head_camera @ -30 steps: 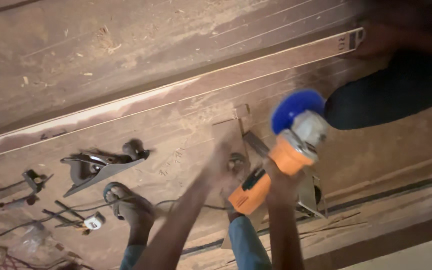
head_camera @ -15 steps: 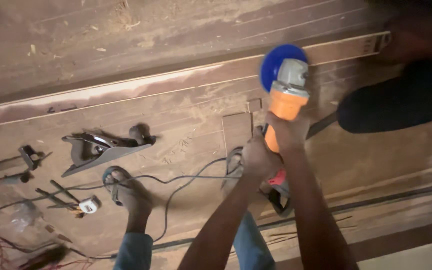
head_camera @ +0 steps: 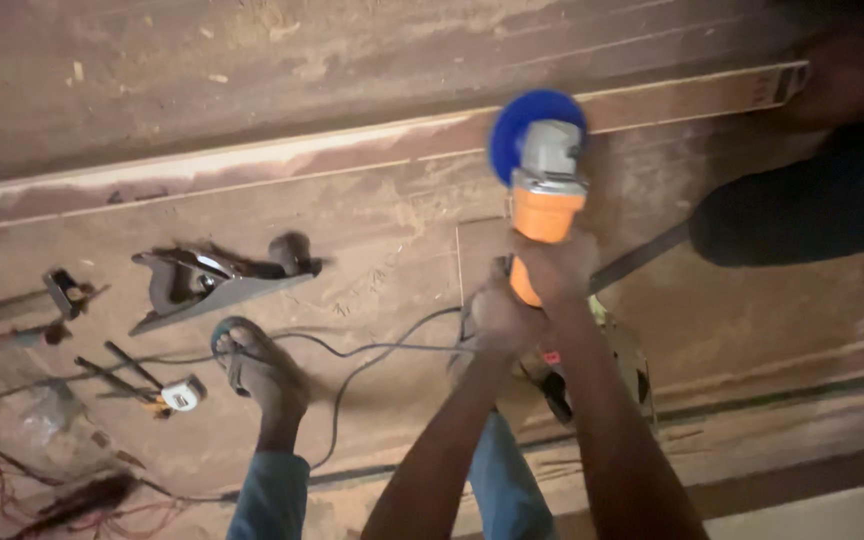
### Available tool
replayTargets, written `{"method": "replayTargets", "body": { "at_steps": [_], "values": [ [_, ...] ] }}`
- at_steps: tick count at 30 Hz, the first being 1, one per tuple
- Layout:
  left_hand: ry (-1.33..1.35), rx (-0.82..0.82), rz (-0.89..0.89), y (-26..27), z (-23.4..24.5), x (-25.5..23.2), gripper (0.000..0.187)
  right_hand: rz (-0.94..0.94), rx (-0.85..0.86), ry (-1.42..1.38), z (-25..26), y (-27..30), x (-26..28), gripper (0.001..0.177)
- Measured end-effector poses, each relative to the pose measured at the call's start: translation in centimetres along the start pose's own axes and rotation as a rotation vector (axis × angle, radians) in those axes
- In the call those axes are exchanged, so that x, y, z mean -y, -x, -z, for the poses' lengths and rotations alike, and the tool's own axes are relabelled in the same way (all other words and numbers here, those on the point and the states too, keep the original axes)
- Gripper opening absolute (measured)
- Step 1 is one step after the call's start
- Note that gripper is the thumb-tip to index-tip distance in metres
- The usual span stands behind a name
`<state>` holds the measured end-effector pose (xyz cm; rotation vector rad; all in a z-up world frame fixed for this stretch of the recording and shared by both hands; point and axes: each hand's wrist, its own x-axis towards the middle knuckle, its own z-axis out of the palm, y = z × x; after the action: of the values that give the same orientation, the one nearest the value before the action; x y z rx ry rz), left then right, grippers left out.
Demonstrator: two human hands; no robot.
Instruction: The person sands a long piece of wood using an angle grinder and periodically wipes the surface with their hand.
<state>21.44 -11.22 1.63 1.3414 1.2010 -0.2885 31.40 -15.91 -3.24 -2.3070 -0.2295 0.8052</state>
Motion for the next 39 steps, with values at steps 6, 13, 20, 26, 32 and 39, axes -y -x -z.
{"method": "replayTargets", "body": {
  "at_steps": [6, 13, 20, 26, 32, 39],
  "values": [
    [0.319, -0.165, 0.091, 1.1, 2.7, 2.6, 0.073, -0.124, 0.182, 0.318, -4.9, 1.8, 4.1, 0.045],
    [0.054, -0.07, 0.056, -0.3, -1.5, 1.9, 0.069, 0.059, 0.026, 0.236, -1.1, 0.2, 0.4, 0.045],
    [0.027, 0.093, -0.008, 0.0, -3.6, -2.6, 0.079, -0.184, -0.108, 0.134, 5.1, -2.0, -1.0, 0.039],
    [0.193, -0.092, 0.053, 0.3, -2.3, 1.3, 0.073, -0.018, 0.014, 0.279, -0.2, -0.3, 1.4, 0.047],
    [0.545, -0.341, -0.306, 0.1, 3.2, 7.9, 0.069, 0.074, 0.162, 0.387, -9.7, 3.4, 7.8, 0.058],
    [0.417, -0.227, -0.101, 0.0, -0.2, 6.8, 0.071, -0.008, 0.203, 0.541, -6.1, 3.3, 6.8, 0.054]
  ]
}}
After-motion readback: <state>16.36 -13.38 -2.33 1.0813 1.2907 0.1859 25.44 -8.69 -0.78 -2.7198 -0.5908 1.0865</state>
